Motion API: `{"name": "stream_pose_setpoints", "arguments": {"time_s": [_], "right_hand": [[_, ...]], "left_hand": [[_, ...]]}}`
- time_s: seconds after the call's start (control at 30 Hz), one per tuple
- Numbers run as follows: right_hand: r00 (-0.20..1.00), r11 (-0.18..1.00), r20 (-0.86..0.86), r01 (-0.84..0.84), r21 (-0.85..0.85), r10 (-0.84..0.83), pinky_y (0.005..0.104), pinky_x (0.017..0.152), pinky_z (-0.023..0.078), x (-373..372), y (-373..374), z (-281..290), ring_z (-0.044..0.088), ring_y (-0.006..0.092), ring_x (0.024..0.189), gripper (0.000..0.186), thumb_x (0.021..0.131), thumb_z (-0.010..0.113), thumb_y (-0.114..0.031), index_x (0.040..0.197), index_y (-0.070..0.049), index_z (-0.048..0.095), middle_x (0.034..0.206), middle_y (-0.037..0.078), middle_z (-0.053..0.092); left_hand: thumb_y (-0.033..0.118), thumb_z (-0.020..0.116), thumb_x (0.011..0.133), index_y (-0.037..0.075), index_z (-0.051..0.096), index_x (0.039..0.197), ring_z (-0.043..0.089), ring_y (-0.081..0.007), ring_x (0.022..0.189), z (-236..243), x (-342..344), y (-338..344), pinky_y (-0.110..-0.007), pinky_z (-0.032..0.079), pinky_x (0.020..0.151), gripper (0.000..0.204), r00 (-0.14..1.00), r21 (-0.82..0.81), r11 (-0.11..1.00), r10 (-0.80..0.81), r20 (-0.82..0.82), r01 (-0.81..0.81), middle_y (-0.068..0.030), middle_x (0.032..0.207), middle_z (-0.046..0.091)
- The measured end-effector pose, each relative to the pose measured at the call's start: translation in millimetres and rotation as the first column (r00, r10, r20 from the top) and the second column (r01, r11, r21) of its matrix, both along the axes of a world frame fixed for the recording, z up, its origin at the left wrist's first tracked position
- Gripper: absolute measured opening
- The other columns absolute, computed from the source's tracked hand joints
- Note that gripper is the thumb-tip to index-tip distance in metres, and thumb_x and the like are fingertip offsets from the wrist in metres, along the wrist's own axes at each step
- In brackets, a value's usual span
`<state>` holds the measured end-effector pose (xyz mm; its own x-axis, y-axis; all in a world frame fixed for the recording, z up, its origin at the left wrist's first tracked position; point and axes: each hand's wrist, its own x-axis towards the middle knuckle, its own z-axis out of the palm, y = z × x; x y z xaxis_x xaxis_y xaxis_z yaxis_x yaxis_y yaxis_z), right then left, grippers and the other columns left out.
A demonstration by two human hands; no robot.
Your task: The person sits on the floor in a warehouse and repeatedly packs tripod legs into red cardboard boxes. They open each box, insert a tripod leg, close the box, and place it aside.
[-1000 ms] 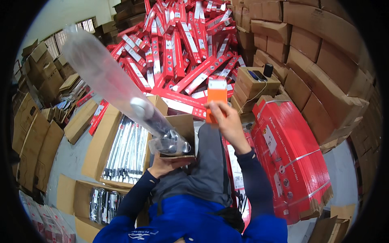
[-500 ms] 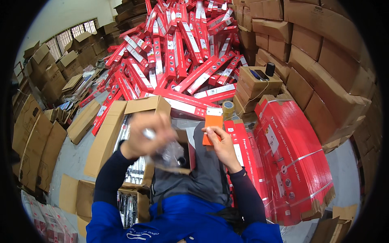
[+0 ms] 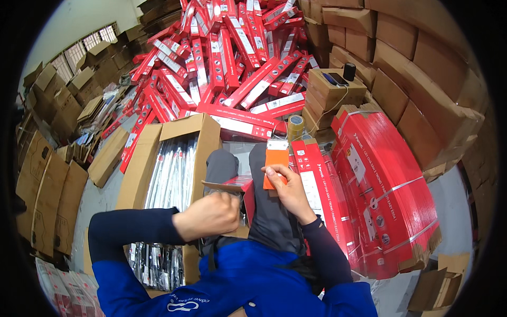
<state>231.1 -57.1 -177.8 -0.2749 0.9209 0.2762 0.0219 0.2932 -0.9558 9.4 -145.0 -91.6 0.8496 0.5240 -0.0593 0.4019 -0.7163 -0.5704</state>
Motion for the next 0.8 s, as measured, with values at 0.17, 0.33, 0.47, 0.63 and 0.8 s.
{"name": "stream_pose_setpoints", "arguments": {"time_s": [0.17,0.33,0.47,0.63,0.8], "right_hand": [[0.997,0.998,0.083,0.012,-0.058,-0.007,0.0301,0.094,0.049,-4.7,-30.4,11.8,0.064,0.0128,0.103,0.031,0.105,0.06,-0.027,0.117,0.0,0.07,0.108,0.007,0.07],[0.925,0.97,0.371,-0.013,0.241,-0.08,0.0426,0.101,0.047,-5.4,-56.7,11.6,0.06,0.0365,0.117,0.053,0.084,0.082,-0.034,0.128,-0.01,0.066,0.12,0.02,0.06],[0.909,0.96,0.387,0.048,0.275,-0.156,0.0436,0.085,0.053,-17.2,-51.6,9.9,0.066,0.0389,0.098,0.035,0.092,0.073,-0.033,0.118,-0.01,0.073,0.111,0.02,0.063],[0.913,0.929,0.353,0.067,0.365,-0.205,0.0424,0.077,0.053,-20.4,-8.2,38.7,0.067,0.0367,0.089,0.03,0.099,0.064,-0.032,0.115,-0.009,0.075,0.098,0.019,0.066],[0.962,0.98,0.225,-0.18,0.089,0.156,0.0385,0.102,0.048,-3.9,24.0,64.5,0.064,0.0255,0.113,0.048,0.103,0.06,-0.043,0.131,-0.005,0.067,0.105,0.015,0.072]], "left_hand": [[0.013,0.067,0.075,-0.001,0.07,0.072,0.07,-0.0246,0.069,-26.9,8.6,18.6,-0.033,0.054,0.058,0.015,0.988,-0.1,0.987,0.136,0.075,-0.128,-0.0131,0.076,0.066],[0.041,0.086,0.079,0.002,0.065,0.123,0.068,-0.0326,0.104,-5.1,-66.2,5.1,-0.044,0.053,0.094,0.063,0.49,-0.332,0.812,0.065,0.869,0.48,-0.0192,0.109,0.068],[0.056,0.097,0.055,-0.001,0.021,0.158,0.047,-0.0446,0.138,-91.5,-71.6,10.9,-0.051,0.034,0.117,0.14,0.173,-0.158,0.987,0.154,0.973,0.011,-0.0278,0.147,0.048],[0.029,0.095,0.069,0.005,0.011,0.163,0.05,-0.0486,0.137,-179.1,-26.6,63.5,-0.048,0.046,0.109,0.128,-0.039,-0.051,0.997,0.054,0.998,0.057,-0.0314,0.153,0.042],[0.02,0.095,0.065,0.016,0.034,0.158,0.052,-0.0477,0.134,-128.8,-29.1,75.4,-0.049,0.045,0.11,0.111,-0.032,0.059,0.988,-0.055,0.998,0.143,-0.0308,0.154,0.039]]}}
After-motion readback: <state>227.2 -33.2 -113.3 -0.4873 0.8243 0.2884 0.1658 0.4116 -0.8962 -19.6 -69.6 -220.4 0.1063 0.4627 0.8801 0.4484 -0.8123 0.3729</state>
